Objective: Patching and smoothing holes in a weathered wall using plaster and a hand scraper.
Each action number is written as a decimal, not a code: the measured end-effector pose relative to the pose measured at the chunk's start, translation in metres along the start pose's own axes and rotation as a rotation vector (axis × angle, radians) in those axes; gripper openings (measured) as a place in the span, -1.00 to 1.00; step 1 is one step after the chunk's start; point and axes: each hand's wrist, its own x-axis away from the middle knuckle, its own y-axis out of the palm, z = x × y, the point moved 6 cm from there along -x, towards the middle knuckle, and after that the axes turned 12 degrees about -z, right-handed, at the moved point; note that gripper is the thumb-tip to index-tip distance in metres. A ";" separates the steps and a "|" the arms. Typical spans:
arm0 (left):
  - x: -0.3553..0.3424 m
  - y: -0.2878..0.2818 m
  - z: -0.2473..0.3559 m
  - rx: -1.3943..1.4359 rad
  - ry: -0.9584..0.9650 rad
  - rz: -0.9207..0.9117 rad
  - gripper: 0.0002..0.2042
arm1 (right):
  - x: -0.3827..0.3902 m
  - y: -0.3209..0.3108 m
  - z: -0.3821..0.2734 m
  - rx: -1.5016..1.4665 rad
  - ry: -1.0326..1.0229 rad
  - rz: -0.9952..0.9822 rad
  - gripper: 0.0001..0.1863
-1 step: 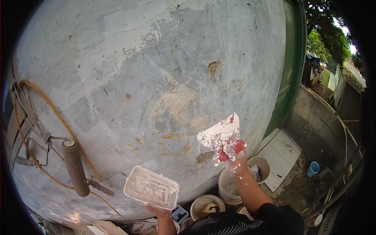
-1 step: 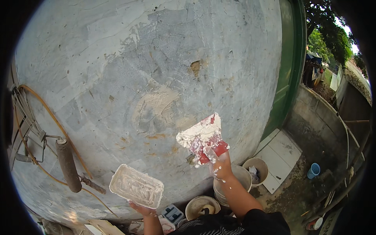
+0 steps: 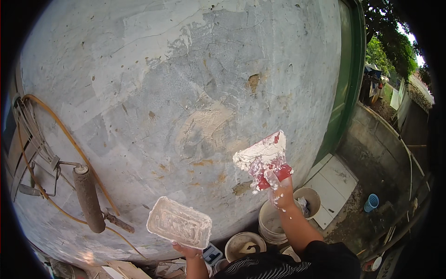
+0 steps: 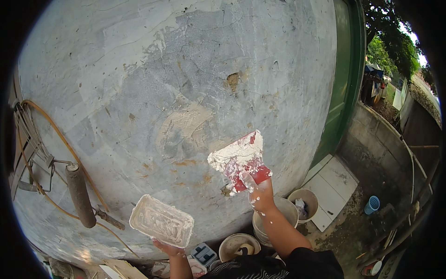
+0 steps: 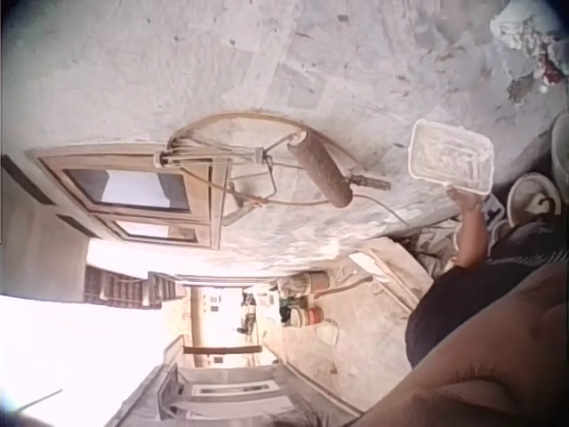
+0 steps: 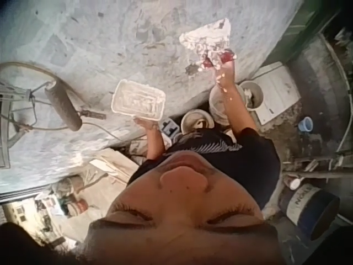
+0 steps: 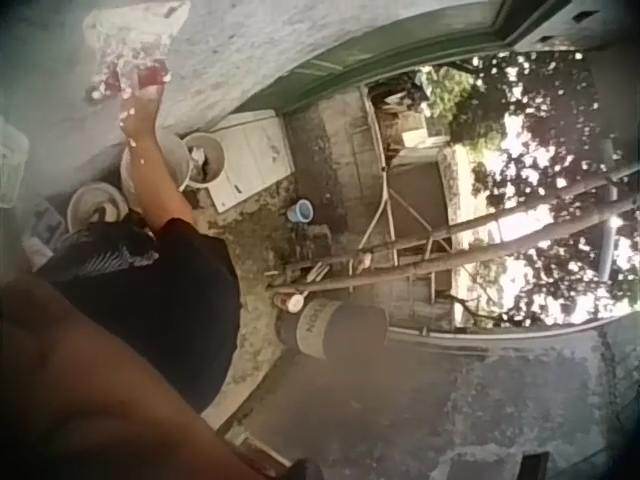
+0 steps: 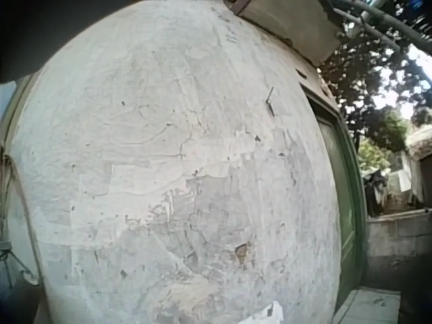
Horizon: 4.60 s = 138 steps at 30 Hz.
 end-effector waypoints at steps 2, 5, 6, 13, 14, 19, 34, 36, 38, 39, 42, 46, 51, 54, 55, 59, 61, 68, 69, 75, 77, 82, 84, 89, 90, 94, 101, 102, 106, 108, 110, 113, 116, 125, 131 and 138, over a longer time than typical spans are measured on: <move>-0.002 0.001 -0.003 -0.017 0.005 0.018 -0.03 | -0.016 0.003 -0.008 0.408 -0.116 -0.040 -0.80; -0.008 0.010 -0.009 -0.026 0.040 0.014 -0.03 | -0.047 0.018 -0.016 0.660 -0.266 -0.159 -0.79; -0.009 0.015 -0.010 -0.047 0.045 -0.003 -0.03 | -0.053 0.030 -0.023 0.910 -0.438 -0.252 -0.74; -0.002 0.001 -0.015 -0.165 0.148 0.027 -0.09 | -0.081 0.071 -0.014 1.423 -0.903 -0.437 -0.60; 0.000 0.000 -0.015 -0.169 0.160 0.031 -0.09 | -0.083 0.071 -0.011 1.411 -0.909 -0.444 -0.60; 0.003 -0.005 -0.014 -0.165 0.195 0.086 -0.10 | -0.093 0.069 0.014 1.509 -0.886 -0.443 -0.55; -0.002 -0.001 -0.017 -0.244 0.191 0.121 -0.12 | -0.077 0.055 0.040 1.484 -0.761 -0.591 -0.51; -0.003 0.000 -0.016 -0.248 0.184 0.114 -0.12 | -0.076 0.053 0.030 1.479 -0.768 -0.610 -0.52; -0.001 -0.001 -0.016 -0.257 0.184 0.116 -0.13 | -0.076 0.060 0.015 1.499 -0.875 -0.615 -0.54; 0.000 -0.003 -0.015 -0.256 0.191 0.114 -0.13 | -0.079 0.070 0.005 1.487 -0.929 -0.572 -0.79; 0.002 -0.001 -0.017 -0.245 0.184 0.111 -0.12 | -0.096 0.079 -0.006 1.572 -1.080 -0.665 -0.83; 0.004 0.006 -0.012 -0.260 0.192 0.160 -0.09 | -0.125 0.082 -0.005 1.754 -1.078 -0.734 -0.85; 0.005 0.008 -0.011 -0.258 0.212 0.172 -0.09 | -0.129 0.054 -0.009 1.737 -1.063 -0.737 -0.92; 0.009 0.003 -0.011 -0.270 0.206 0.159 -0.09 | -0.126 0.031 -0.008 1.821 -1.000 -0.740 -0.74; 0.008 0.001 -0.012 -0.288 0.199 0.131 -0.10 | -0.124 0.026 -0.008 1.850 -0.983 -0.739 -0.67; 0.008 -0.005 -0.019 -0.256 0.172 0.100 -0.10 | -0.104 0.017 -0.017 1.878 -0.783 -0.739 -0.62; 0.007 -0.006 -0.023 -0.224 0.176 0.119 -0.11 | -0.090 0.016 -0.021 1.896 -0.713 -0.740 -0.62; 0.007 0.005 -0.038 -0.235 0.112 0.073 -0.11 | -0.096 0.062 -0.068 1.738 -0.811 -0.625 -0.72; 0.007 0.006 -0.040 -0.224 0.103 0.060 -0.11 | -0.099 0.071 -0.075 1.694 -0.869 -0.626 -0.74; 0.018 -0.004 -0.042 -0.237 0.119 0.096 -0.11 | -0.122 0.121 -0.075 1.726 -0.795 -0.618 -0.82; 0.018 -0.004 -0.042 -0.246 0.117 0.120 -0.11 | -0.133 0.115 -0.055 1.788 -0.628 -0.648 -0.77; 0.020 -0.012 -0.052 -0.212 0.036 0.231 -0.04 | -0.115 0.105 -0.026 1.894 -0.595 -0.703 -0.79; 0.019 -0.005 -0.056 -0.217 0.032 0.215 -0.03 | -0.105 0.097 -0.018 1.907 -0.611 -0.732 -0.79; 0.011 0.011 -0.059 -0.227 0.025 0.175 -0.02 | -0.086 0.071 0.000 1.897 -0.549 -0.805 -0.76; 0.012 0.012 -0.059 -0.224 0.029 0.164 -0.02 | -0.079 0.061 0.010 1.909 -0.506 -0.862 -0.74; 0.017 0.019 -0.053 -0.215 0.031 0.135 -0.03 | -0.064 0.040 0.013 1.878 -0.426 -0.956 -0.70; 0.028 0.017 -0.054 -0.225 0.045 0.143 -0.04 | -0.088 0.068 -0.046 1.747 -0.450 -0.751 -0.65; 0.029 0.016 -0.054 -0.243 0.056 0.130 -0.05 | -0.096 0.073 -0.055 1.742 -0.489 -0.678 -0.62; 0.033 0.014 -0.050 -0.274 0.042 0.110 -0.06 | -0.116 0.086 -0.090 1.630 -0.533 -0.491 -0.57; 0.036 0.009 -0.046 -0.278 0.059 0.127 -0.06 | -0.119 0.080 -0.097 1.541 -0.527 -0.469 -0.68; 0.041 0.000 -0.040 -0.280 0.077 0.144 -0.07 | -0.128 0.050 -0.080 1.126 -0.140 -0.383 -0.80; 0.045 -0.011 -0.031 -0.260 0.072 0.152 -0.07 | -0.114 0.043 -0.042 0.661 0.017 -0.389 -0.83; 0.045 -0.012 -0.017 -0.286 0.045 0.165 -0.08 | -0.101 0.069 -0.012 0.591 0.038 -0.420 -0.85; 0.046 -0.018 0.015 -0.240 0.030 0.156 -0.07 | -0.126 0.099 -0.003 1.256 -0.395 -0.353 -0.87; 0.053 -0.028 0.035 -0.216 -0.010 0.139 -0.03 | -0.137 0.051 -0.053 1.497 -0.403 -0.059 -0.81; 0.059 -0.037 0.047 -0.189 -0.024 0.082 -0.09 | -0.109 0.052 -0.068 1.204 -0.364 -0.053 -0.83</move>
